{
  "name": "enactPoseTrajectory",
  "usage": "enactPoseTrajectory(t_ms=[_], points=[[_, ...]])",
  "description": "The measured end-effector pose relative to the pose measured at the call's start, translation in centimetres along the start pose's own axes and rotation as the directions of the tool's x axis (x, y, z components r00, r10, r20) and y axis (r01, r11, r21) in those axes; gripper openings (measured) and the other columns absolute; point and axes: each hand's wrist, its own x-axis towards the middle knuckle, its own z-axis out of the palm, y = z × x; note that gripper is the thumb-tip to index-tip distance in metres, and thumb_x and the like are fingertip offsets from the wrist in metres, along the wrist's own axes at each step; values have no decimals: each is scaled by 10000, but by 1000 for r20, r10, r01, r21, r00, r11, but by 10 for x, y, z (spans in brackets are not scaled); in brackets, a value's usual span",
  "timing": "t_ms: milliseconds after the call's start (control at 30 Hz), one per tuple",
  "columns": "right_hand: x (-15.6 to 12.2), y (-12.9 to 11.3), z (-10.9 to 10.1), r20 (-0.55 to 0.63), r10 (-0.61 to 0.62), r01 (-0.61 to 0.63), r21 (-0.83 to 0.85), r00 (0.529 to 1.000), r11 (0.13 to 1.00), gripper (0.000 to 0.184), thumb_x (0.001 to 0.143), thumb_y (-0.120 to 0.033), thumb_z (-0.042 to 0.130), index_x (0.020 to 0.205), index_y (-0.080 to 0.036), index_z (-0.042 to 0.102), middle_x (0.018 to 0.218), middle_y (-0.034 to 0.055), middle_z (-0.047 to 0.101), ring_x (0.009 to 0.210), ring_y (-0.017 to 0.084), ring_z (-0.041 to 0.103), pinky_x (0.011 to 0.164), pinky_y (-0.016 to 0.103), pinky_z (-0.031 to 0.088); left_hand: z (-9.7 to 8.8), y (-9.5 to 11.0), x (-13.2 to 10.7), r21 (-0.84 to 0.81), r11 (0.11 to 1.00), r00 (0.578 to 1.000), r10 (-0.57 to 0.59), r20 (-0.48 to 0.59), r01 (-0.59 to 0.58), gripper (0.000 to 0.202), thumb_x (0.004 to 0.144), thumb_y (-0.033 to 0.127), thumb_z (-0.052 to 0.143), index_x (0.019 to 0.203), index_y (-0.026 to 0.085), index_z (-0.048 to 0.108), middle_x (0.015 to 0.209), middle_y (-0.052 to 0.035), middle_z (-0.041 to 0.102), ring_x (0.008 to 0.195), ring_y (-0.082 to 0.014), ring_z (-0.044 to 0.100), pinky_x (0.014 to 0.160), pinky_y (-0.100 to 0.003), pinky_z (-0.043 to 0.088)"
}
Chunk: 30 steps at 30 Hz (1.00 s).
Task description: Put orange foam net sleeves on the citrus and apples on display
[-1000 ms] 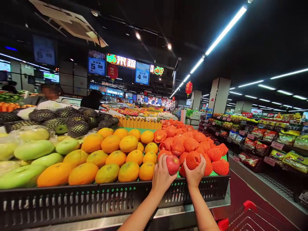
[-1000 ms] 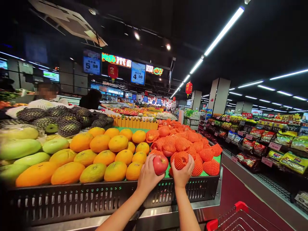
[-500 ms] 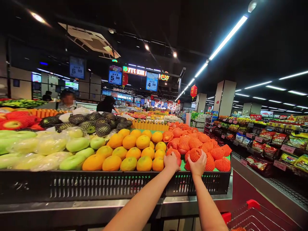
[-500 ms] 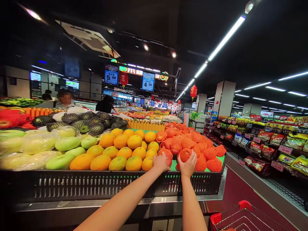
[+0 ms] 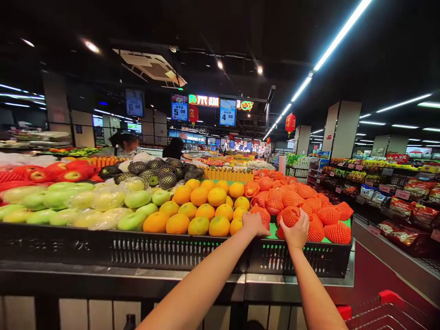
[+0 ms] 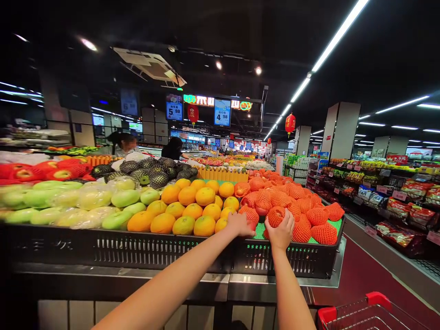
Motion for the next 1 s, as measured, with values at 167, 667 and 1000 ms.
enactPoseTrajectory(t_ms=[167,667,1000], points=[[0,-3,-4,-3,-4,4,-3,1000,1000,776,860,-570,618,1408,-38,484,1327,251,560,1229,390,533,1054,568,455,-10,-15,8,-28,992,984,125,129,-122,859,599,633,857,1290,175,631,1333,-151,645,1254,-391,573,1120,-482,392],[-6,-9,-15,-181,-112,117,17,977,993,772,837,-558,755,1390,-83,501,1266,218,606,1190,356,597,1030,542,515,72,-11,-73,69,989,838,144,-526,-127,512,1016,130,386,1526,115,437,1572,-136,417,1417,-270,451,1201,-504,334],[-12,-9,-19,-269,-95,137,141,958,980,842,742,-504,859,1386,-98,500,1276,219,610,1186,373,609,1030,614,502,72,-15,-65,28,990,776,125,-618,-137,381,989,149,571,1366,137,623,1359,-126,639,1167,-288,635,1050,-499,490]])
